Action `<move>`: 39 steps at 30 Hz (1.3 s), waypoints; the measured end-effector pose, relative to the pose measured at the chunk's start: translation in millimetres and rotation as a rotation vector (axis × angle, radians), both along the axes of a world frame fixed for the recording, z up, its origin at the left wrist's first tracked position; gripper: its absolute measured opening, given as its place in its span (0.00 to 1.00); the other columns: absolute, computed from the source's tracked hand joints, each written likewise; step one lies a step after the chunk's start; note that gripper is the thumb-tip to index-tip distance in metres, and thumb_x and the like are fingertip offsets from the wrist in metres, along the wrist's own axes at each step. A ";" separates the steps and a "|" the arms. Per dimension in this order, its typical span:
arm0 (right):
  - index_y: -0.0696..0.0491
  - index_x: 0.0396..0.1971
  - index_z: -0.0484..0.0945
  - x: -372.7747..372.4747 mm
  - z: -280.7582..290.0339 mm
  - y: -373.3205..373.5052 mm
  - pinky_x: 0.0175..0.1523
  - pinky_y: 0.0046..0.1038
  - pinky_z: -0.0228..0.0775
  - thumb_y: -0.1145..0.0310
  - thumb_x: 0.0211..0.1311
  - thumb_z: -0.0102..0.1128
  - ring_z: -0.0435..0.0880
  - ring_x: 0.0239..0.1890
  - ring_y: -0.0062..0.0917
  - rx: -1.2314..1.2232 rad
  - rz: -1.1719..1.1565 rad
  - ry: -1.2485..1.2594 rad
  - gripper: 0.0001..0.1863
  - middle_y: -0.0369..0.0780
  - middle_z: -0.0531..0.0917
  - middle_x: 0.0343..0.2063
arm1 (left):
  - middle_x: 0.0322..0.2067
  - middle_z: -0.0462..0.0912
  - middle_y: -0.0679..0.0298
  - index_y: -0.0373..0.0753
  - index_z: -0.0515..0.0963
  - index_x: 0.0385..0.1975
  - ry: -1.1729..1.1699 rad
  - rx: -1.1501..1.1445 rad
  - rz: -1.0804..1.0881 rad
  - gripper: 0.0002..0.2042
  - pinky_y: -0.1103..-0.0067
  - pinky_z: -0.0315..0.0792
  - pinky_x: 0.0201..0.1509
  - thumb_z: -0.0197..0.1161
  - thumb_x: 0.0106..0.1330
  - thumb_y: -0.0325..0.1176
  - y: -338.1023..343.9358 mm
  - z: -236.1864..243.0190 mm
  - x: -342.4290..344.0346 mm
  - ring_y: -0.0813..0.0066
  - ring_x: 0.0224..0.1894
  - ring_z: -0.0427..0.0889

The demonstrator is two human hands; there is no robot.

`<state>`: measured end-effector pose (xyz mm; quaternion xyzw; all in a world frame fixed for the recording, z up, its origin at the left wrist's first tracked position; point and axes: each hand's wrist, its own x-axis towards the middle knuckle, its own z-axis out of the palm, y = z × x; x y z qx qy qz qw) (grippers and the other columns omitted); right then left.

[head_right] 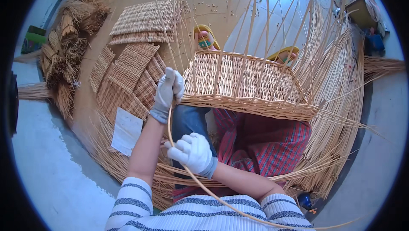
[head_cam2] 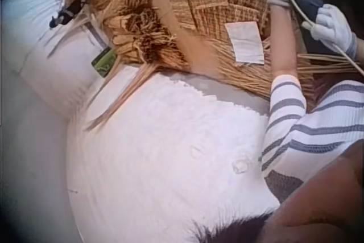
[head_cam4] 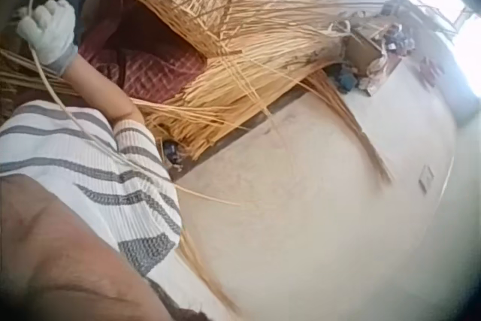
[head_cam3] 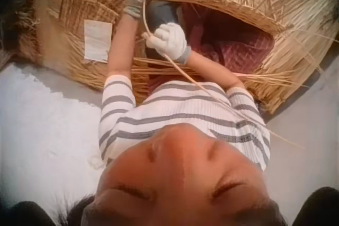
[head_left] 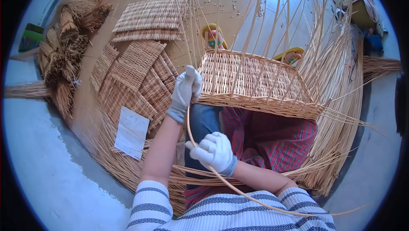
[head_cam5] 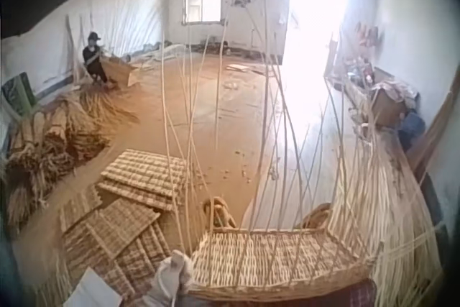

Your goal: Weaving a wicker basket or structure using strands of straw-like material, including cutting and measuring.

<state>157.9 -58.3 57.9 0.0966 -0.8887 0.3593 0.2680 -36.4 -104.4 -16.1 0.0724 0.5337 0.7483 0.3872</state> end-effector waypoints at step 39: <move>0.55 0.43 0.78 -16.1 -23.8 97.6 0.36 0.21 0.82 0.76 0.58 0.72 0.84 0.33 0.18 -0.926 -0.639 -0.412 0.15 0.35 0.83 0.34 | 0.33 0.84 0.69 0.39 0.80 0.35 0.317 -0.318 -0.329 0.12 0.78 0.77 0.50 0.76 0.54 0.25 -38.5 4.9 -15.2 0.80 0.39 0.82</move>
